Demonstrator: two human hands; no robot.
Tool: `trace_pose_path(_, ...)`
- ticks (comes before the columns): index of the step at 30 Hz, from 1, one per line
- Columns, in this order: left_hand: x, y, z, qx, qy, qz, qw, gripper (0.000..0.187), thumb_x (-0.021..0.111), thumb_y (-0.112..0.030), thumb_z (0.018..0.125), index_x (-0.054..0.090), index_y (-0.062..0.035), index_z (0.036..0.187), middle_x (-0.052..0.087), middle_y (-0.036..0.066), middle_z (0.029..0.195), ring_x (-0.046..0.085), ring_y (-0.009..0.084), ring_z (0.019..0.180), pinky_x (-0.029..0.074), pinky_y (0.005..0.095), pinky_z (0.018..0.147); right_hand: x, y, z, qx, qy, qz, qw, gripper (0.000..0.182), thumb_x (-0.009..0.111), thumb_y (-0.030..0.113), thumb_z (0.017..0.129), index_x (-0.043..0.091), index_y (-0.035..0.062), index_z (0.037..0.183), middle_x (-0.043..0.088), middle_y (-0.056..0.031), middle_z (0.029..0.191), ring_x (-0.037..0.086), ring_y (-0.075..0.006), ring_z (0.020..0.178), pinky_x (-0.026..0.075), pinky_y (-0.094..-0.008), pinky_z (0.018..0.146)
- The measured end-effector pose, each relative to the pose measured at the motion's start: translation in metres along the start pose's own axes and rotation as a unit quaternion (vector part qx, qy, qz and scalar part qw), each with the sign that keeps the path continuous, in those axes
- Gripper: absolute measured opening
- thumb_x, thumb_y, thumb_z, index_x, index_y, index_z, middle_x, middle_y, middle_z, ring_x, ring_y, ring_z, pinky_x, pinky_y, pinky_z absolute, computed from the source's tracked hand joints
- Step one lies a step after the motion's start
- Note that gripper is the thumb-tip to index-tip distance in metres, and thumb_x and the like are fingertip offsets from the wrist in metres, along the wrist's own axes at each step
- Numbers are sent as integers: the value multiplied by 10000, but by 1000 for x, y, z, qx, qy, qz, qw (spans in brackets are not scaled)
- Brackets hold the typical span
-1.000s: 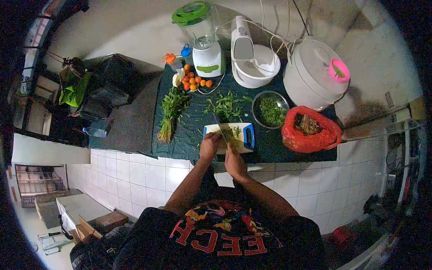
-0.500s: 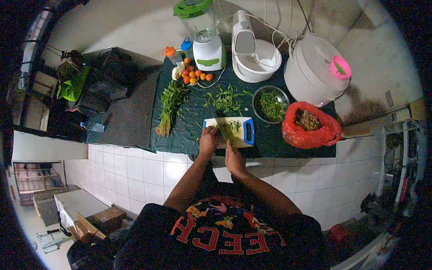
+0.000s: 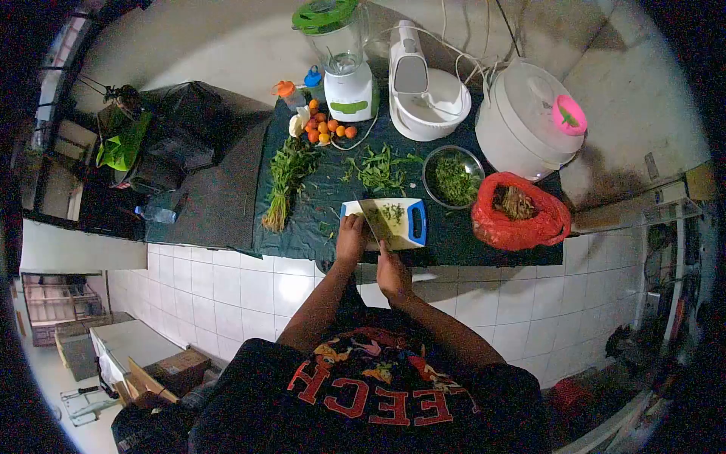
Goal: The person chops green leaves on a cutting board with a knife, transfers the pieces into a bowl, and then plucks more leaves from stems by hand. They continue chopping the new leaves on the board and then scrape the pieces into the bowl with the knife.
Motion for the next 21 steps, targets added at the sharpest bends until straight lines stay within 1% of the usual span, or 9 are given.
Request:
trace_pose_path(1,-1,2,-1,1,0,0,1000,166,661,-71,872,690,-20,1027,654,154,1020,599,376,977,513,467,863,3,-1,3,0,-1,0,1000,456,506,146,1040,454,-30,1457,653,-325,1109,628,-491,1038,507,-516,902)
trace_pose_path(3,-3,2,-1,46,24,32,998,243,673,-72,857,690,-21,1093,654,143,1053,600,355,982,514,451,865,2,2,12,-8,-15,42,999,461,497,153,1042,445,-30,1462,647,-324,1130,623,-491,1051,505,-521,905)
trace_pose_path(7,-9,-1,-4,47,3,13,999,250,685,-82,834,720,-39,1077,667,138,1028,606,346,968,515,445,869,-14,14,18,19,11,42,999,464,494,166,1042,449,-31,1460,642,-325,1145,622,-490,1056,504,-524,903)
trace_pose_path(9,-11,2,-4,-20,-9,2,1000,226,693,-95,816,756,-67,1031,681,130,982,611,348,957,515,452,868,-20,19,13,33,24,52,998,466,490,174,1044,452,-30,1461,639,-324,1160,622,-492,1052,502,-529,901)
trace_pose_path(10,-12,1,-5,-20,-9,3,1000,226,693,-95,816,756,-67,1031,681,130,982,611,348,957,515,452,868,-9,10,8,33,24,53,998,466,490,174,1044,452,-30,1461,639,-324,1160,622,-492,1052,502,-529,901)
trace_pose_path(12,-11,0,-4,-41,-2,13,999,192,696,-94,805,775,-91,981,689,122,947,616,351,953,517,449,864,-4,8,-3,-63,-68,44,995,466,487,181,1049,453,-27,1465,639,-327,1174,621,-491,1064,505,-525,900)
trace_pose_path(15,-13,1,-4,-45,-2,16,999,202,701,-91,808,772,-96,997,695,123,967,616,351,954,519,451,851,0,1,-9,-27,-31,29,999,468,493,189,1051,457,-28,1463,634,-329,1198,616,-490,1088,505,-522,915)
trace_pose_path(19,-16,-3,-2,-43,-3,11,999,210,698,-84,798,777,-97,992,704,125,980,618,352,959,520,455,840,4,-2,8,-6,-22,48,999,469,505,186,1048,461,-28,1462,636,-324,1202,618,-483,1095,507,-515,922)
trace_pose_path(21,-22,-6,-3,-35,-24,36,998,198,695,-91,800,776,-93,980,713,123,979,619,348,954,520,463,830,-3,6,17,-118,-112,74,984,449,514,173,1042,485,-31,1442,651,-309,1174,631,-479,1063,514,-513,907)
Point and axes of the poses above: each hand's wrist, its own z-axis towards the middle knuckle, its own x-axis out of the palm, y = z × x, the point moved 4 cm from there along z, towards the middle knuckle
